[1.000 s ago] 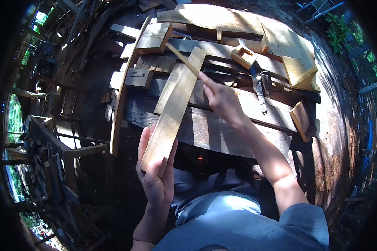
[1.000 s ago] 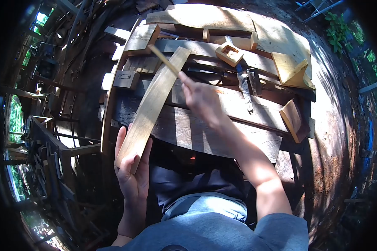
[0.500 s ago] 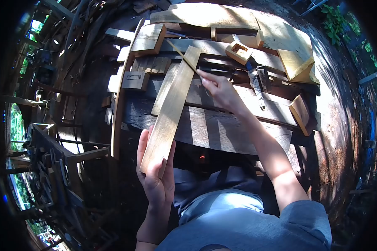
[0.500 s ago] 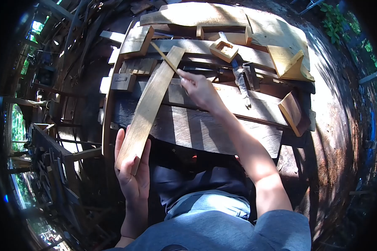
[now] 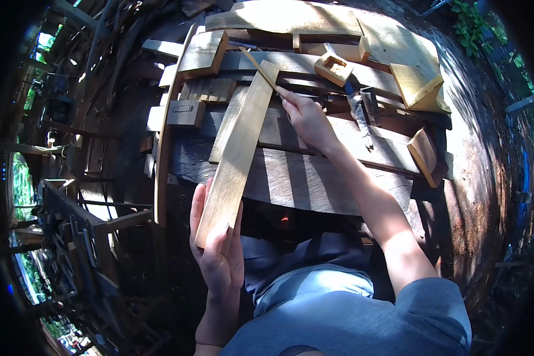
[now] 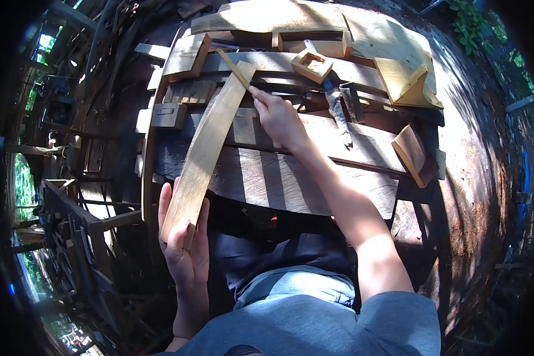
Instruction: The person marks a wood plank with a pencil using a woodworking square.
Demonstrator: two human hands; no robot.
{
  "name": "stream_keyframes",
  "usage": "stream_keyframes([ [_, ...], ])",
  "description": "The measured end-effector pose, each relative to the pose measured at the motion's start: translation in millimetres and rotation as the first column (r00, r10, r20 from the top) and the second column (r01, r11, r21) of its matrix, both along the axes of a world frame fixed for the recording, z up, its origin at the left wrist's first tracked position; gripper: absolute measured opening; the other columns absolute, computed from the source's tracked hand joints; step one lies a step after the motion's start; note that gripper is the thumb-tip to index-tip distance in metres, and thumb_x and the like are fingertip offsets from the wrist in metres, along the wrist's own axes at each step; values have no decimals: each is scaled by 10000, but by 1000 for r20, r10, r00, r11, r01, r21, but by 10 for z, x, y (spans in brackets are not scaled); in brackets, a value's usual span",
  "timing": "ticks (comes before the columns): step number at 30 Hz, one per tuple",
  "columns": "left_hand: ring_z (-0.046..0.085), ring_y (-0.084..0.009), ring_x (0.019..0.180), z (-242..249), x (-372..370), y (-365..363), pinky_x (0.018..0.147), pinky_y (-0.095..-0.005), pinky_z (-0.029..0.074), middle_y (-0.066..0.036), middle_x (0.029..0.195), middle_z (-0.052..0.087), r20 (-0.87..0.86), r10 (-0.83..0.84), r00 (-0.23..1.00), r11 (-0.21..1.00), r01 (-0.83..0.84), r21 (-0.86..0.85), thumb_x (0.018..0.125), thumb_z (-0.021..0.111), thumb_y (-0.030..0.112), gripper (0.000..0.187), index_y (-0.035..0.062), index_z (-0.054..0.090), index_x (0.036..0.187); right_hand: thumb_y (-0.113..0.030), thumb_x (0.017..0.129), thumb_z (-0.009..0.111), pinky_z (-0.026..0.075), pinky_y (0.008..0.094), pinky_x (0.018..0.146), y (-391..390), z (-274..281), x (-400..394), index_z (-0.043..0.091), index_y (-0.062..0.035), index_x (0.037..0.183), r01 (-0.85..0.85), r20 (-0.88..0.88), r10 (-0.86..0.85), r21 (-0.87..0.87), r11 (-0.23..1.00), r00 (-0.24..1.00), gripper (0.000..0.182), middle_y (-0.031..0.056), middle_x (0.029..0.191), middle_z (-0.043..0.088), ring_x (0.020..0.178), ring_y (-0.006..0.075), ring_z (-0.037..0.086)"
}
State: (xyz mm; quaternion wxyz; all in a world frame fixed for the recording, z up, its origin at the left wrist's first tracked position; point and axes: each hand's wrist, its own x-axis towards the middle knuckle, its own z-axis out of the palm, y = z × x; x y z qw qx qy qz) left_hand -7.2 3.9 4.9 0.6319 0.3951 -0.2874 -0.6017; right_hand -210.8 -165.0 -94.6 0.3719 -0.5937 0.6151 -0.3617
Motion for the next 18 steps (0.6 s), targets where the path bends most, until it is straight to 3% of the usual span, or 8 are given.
stream_keyframes([
  [2,325,-338,1447,32,3,-7,1199,-475,291,-224,1566,271,-32,45,998,998,-43,51,805,511,-48,790,-44,190,1528,-202,992,509,536,444,776,-329,-378,-25,606,-119,1323,41,9,-40,-239,970,999,354,287,971,664,888,399,686],
  [6,340,-333,1440,24,49,-34,1202,-508,281,-226,1551,295,-12,23,1000,999,-23,33,813,549,-7,788,-18,218,1527,-211,997,504,533,439,813,142,-70,1,594,-143,1345,3,-56,-8,-75,997,998,366,284,1006,667,925,391,685],
  [8,334,-333,1443,53,65,-45,1205,-505,274,-228,1550,295,2,14,1000,999,-14,50,809,552,-8,793,-20,216,1526,-194,1016,493,513,358,848,473,-32,30,550,-132,1389,-69,-11,68,-90,994,998,383,217,1086,699,1022,305,698],
  [10,334,-337,1442,52,73,-55,1206,-508,269,-232,1551,291,12,10,1000,998,-11,62,804,555,-10,800,-27,210,1526,-177,1017,487,517,360,846,487,100,9,547,-119,1392,-77,21,76,24,997,997,384,221,1062,702,1001,306,706],
  [13,346,-344,1433,74,67,-59,1205,-514,273,-235,1539,305,2,7,1000,1000,-7,28,799,564,-8,805,-37,212,1523,-215,1007,497,514,398,839,-84,-250,-64,552,-91,1375,18,9,-17,-141,990,1000,392,261,1013,687,928,365,697],
  [14,346,-344,1433,78,58,-71,1205,-514,273,-235,1539,305,5,0,1000,1000,0,16,799,564,-8,805,-37,212,1523,-231,1001,503,510,403,851,-265,-242,-62,558,-79,1363,49,-25,-51,-69,996,998,396,282,1031,674,942,385,688],
  [16,349,-351,1430,97,60,-78,1203,-518,278,-234,1527,320,-5,44,999,998,-44,50,799,568,-4,803,-37,219,1521,-252,989,486,525,476,855,-463,-298,-62,610,-139,1317,55,-43,-63,-167,984,997,368,288,992,667,951,440,662],
  [18,353,-356,1427,96,84,-78,1203,-520,279,-234,1524,324,-9,41,999,998,-40,40,798,567,-6,802,-36,221,1521,-251,992,481,528,471,854,-262,-246,-83,603,-151,1327,31,-27,-35,-118,993,999,370,287,1001,667,955,435,663],
])
